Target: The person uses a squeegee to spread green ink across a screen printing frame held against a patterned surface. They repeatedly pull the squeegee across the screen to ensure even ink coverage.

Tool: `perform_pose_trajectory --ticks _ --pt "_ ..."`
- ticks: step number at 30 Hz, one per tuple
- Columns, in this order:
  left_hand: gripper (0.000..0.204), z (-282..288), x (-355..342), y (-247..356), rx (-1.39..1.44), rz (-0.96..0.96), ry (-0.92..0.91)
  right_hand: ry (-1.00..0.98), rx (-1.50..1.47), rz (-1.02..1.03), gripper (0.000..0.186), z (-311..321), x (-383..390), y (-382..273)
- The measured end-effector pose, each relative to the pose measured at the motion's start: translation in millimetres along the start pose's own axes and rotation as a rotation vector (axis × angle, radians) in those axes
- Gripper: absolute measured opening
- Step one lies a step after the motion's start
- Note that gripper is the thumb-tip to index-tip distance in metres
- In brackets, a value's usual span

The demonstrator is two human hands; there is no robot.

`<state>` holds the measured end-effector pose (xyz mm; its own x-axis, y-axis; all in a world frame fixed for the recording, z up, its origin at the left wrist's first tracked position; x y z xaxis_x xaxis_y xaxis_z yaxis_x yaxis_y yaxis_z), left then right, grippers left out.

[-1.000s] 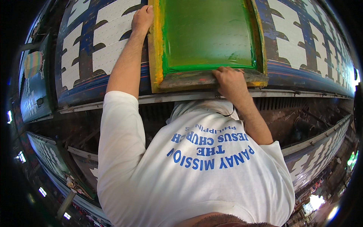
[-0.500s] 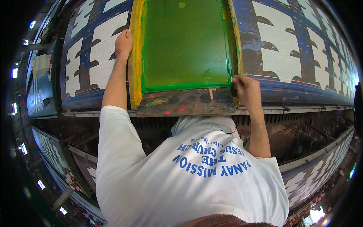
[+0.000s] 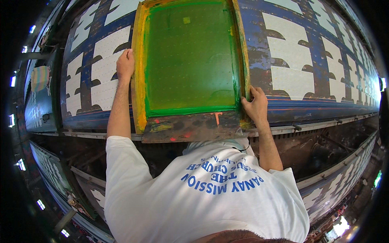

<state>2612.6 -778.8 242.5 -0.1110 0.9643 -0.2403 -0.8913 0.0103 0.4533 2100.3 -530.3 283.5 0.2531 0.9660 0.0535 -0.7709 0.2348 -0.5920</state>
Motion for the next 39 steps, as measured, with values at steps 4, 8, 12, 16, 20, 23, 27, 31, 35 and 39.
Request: perform_pose_trajectory --ticks 4,8,12,16,20,23,27,31,35,39 --pt "0.042 -3 -5 -11 0.024 -0.022 -0.008 0.052 -0.001 0.092 0.054 12 -1 -8" --pt "0.044 3 -12 -7 0.049 0.004 -0.059 0.040 -0.015 0.127 0.051 30 0 -13" --pt "0.047 8 -26 41 0.059 0.024 -0.075 0.091 -0.030 0.137 0.047 69 -13 14" --pt "0.046 -15 -25 140 0.116 -0.047 -0.086 0.054 0.020 0.066 0.045 131 -40 92" --pt "0.042 -55 2 257 0.087 -0.085 -0.058 0.079 0.030 0.081 0.047 200 -63 188" --pt "0.040 -91 27 334 0.152 -0.118 -0.051 0.089 0.012 0.101 0.050 246 -75 256" --pt "0.041 -130 58 400 0.163 -0.133 0.008 0.077 -0.018 0.122 0.049 284 -86 318" --pt "0.042 -150 73 427 0.101 -0.109 -0.008 0.035 0.032 0.073 0.050 303 -87 350" --pt "0.042 -155 73 434 0.083 -0.097 -0.015 0.018 -0.036 0.029 0.054 302 -76 364" --pt "0.043 -165 74 437 0.058 -0.060 -0.039 0.084 -0.052 0.094 0.056 297 -72 367"
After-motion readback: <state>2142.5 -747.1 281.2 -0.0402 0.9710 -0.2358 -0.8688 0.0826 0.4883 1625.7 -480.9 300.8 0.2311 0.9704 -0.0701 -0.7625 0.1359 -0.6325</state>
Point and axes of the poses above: each hand's wrist, its own x-axis away from the middle knuckle, its own z-axis out of the back of the hand, y = z × x, the point moved 2 cm from there along -x, towards the middle knuckle, and after that the axes turned 3 degrees about -z, right-handed, at the moved point
